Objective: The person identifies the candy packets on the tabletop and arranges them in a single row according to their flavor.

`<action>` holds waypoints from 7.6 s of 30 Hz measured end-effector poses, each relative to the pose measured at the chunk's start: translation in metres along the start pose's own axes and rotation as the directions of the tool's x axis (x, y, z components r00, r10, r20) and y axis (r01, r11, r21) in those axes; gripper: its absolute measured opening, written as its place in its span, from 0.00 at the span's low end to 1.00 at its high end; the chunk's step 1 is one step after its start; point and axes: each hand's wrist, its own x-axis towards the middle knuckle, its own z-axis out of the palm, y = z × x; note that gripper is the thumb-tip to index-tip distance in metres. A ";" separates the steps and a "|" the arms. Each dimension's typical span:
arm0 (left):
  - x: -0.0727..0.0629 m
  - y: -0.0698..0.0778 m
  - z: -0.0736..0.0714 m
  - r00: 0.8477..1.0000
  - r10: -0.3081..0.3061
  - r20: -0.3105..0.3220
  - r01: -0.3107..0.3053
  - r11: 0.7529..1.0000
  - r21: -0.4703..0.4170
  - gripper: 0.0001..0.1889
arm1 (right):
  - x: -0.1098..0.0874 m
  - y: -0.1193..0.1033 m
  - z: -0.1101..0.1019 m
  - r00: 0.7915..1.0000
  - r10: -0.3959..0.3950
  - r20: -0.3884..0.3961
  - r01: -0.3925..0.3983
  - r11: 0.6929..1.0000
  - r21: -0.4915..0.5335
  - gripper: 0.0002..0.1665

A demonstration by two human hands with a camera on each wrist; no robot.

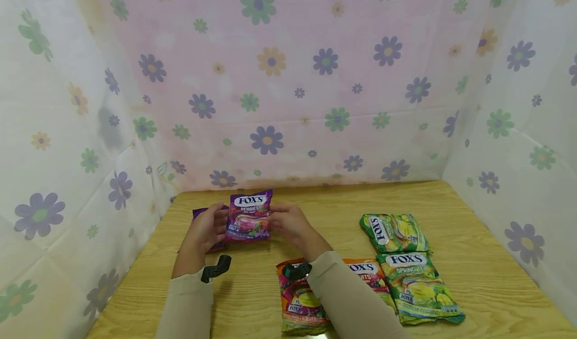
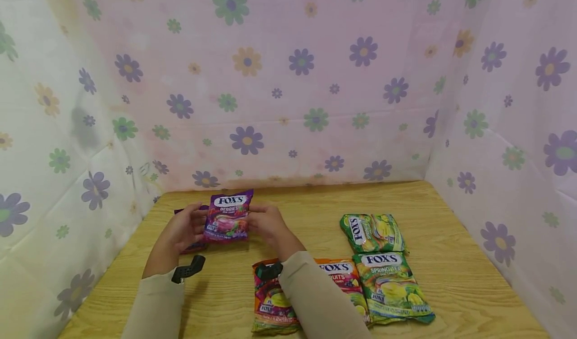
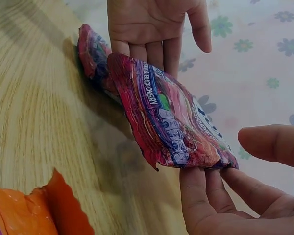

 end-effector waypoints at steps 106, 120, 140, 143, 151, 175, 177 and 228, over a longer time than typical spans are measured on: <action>-0.009 0.001 0.027 0.984 0.157 0.078 -0.174 0.821 0.544 0.32 | -0.020 -0.021 -0.020 0.994 0.043 0.102 0.012 0.876 -0.481 0.25; -0.018 -0.005 0.045 0.963 0.222 0.153 -0.267 0.710 0.652 0.23 | -0.037 -0.029 -0.047 0.981 0.029 0.194 0.093 0.804 -0.587 0.22; -0.035 -0.029 0.069 0.940 0.152 0.305 -0.309 0.754 0.579 0.24 | -0.067 -0.036 -0.083 0.983 0.020 0.183 0.113 0.718 -0.687 0.20; -0.038 -0.031 0.072 0.930 0.123 0.347 -0.316 0.751 0.579 0.28 | -0.073 -0.036 -0.090 0.981 0.021 0.193 0.126 0.689 -0.713 0.22; -0.044 -0.031 0.076 0.897 0.054 0.439 -0.326 0.753 0.572 0.27 | -0.081 -0.037 -0.109 0.965 0.013 0.264 0.198 0.623 -0.756 0.23; -0.048 -0.044 0.081 0.819 -0.009 0.574 -0.339 0.800 0.495 0.13 | -0.094 -0.034 -0.131 0.923 0.105 0.370 0.265 0.521 -0.811 0.16; -0.047 -0.045 0.081 0.819 -0.006 0.573 -0.340 0.801 0.493 0.11 | -0.093 -0.033 -0.131 0.923 0.118 0.365 0.258 0.515 -0.817 0.15; -0.037 -0.051 0.088 0.920 0.032 0.390 -0.112 0.976 0.184 0.12 | -0.088 -0.026 -0.131 0.921 0.119 0.371 0.173 0.730 -0.662 0.14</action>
